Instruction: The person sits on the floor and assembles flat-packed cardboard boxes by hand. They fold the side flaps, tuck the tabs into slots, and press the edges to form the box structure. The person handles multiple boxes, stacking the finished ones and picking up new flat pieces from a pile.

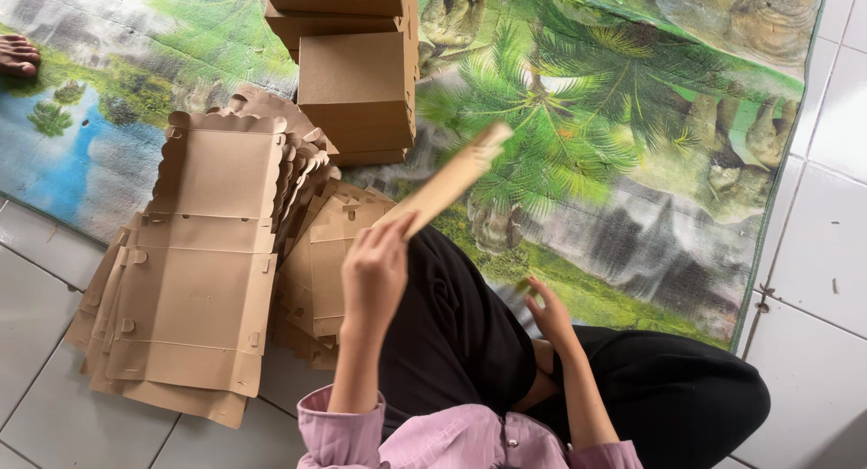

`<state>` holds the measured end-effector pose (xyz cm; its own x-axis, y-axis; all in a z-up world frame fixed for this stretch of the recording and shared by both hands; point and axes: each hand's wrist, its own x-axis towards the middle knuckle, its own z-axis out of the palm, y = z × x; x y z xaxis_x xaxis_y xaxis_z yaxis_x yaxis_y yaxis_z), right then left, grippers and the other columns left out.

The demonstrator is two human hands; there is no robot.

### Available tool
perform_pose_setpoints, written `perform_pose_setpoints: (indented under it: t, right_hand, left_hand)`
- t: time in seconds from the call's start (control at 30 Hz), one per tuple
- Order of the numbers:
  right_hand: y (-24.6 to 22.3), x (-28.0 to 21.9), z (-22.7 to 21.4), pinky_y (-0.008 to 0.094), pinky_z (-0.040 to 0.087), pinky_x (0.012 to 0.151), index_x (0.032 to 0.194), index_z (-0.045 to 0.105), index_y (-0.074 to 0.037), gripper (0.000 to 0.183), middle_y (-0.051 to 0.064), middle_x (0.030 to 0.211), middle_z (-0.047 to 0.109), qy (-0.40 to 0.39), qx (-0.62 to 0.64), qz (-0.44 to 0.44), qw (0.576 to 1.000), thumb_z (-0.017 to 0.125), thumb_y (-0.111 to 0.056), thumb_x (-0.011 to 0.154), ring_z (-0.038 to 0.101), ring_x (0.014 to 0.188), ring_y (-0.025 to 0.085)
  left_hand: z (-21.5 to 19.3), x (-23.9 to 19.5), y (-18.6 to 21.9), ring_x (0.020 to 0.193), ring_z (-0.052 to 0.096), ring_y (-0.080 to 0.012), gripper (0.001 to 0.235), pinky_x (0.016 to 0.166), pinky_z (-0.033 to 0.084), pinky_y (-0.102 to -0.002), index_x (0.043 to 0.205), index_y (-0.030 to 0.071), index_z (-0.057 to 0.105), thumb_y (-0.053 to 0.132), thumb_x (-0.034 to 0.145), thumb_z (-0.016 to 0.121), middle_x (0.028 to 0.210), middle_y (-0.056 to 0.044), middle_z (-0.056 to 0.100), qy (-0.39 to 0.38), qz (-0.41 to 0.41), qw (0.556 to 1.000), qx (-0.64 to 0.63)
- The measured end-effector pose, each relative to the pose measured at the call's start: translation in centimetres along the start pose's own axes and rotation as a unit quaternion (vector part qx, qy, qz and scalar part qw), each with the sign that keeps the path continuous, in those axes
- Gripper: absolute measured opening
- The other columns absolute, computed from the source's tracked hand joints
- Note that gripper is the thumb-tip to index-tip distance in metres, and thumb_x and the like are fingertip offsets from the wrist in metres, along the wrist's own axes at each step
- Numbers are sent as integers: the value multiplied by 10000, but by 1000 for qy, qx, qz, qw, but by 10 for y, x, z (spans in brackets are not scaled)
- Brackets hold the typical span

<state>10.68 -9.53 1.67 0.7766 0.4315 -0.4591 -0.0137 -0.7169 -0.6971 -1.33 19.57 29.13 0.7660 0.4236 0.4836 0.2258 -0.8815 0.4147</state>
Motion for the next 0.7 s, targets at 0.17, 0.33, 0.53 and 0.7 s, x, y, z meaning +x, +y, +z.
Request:
perform_pose_setpoints:
  t: [0.17, 0.33, 0.53, 0.7]
  right_hand:
    - [-85, -48, -52, 534, 344, 1051, 1360, 500, -73, 393, 206, 1319, 542, 23, 310, -4, 951, 416, -240, 1015, 468, 1262, 362]
    - [-33, -34, -73, 426, 496, 881, 1324, 531, -79, 345, 154, 1218, 595, 109, 425, 11, 898, 445, -226, 1024, 595, 1057, 283]
    - [-78, -77, -136, 534, 513, 795, 1333, 512, -110, 633, 190, 1190, 594, 154, 538, 95, 824, 398, -600, 948, 625, 979, 325]
    - [-40, -67, -131, 359, 565, 700, 1228, 615, -119, 365, 87, 1041, 683, 192, 505, 67, 839, 657, -94, 866, 673, 857, 205]
  left_hand:
    - [-1, 13, 74, 837, 663, -216, 380, 750, 550, -319, 1135, 220, 682, 29, 809, 643, 962, -4, 701, -3, 26, 978, -207]
    - [70, -6, 92, 706, 665, -203, 166, 638, 532, -306, 1042, 182, 678, 193, 876, 669, 813, -8, 703, -82, -68, 903, -417]
    - [161, -13, 100, 1210, 517, -350, 648, 960, 478, -466, 1382, 27, 384, 397, 906, 624, 1328, -242, 504, -337, -254, 785, -453]
    - [232, -51, 79, 1294, 387, -455, 876, 1032, 419, -544, 1459, -2, 109, 547, 927, 537, 1436, -331, 252, -468, -227, 767, -376]
